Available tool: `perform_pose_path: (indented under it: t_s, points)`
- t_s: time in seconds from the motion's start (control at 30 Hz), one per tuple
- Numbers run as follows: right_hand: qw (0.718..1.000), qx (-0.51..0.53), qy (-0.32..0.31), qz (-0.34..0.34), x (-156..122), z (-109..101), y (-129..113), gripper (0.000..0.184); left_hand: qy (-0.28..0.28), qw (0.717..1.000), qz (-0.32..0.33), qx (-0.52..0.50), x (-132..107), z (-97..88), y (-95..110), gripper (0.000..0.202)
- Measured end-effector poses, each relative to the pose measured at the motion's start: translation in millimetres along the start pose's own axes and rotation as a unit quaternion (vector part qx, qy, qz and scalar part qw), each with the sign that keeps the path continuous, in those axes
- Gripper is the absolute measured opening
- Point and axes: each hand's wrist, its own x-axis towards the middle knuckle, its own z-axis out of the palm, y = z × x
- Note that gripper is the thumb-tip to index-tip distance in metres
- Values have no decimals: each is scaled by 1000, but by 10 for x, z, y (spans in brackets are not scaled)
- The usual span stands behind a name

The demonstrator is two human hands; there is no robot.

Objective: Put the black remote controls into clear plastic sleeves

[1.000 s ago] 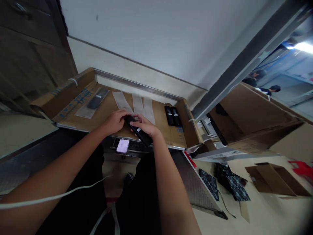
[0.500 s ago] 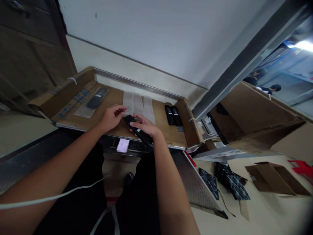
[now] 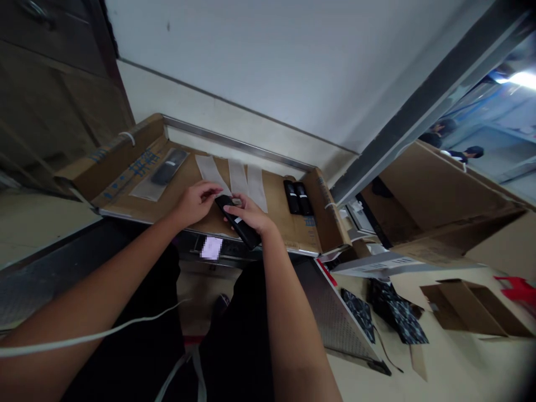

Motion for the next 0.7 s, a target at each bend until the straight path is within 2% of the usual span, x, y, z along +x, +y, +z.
perform_pose_path:
  t_s: [0.1, 0.27, 0.47, 0.7]
  points:
    - [1000, -6, 2, -23, 13, -15, 39, 66, -7, 1000, 21, 18, -16, 5, -2, 27]
    - [999, -13, 12, -30, 40, -11, 62, 54, -15, 997, 66, 42, -42, -11, 51, 26]
    - [998, -14, 43, -40, 47, 0, 69, 55, -4, 992, 114, 62, -49, 9, 53, 23]
    - [995, -12, 81, -51, 52, 16, 87, 60, 4, 991, 122, 50, -38, 41, 7, 21]
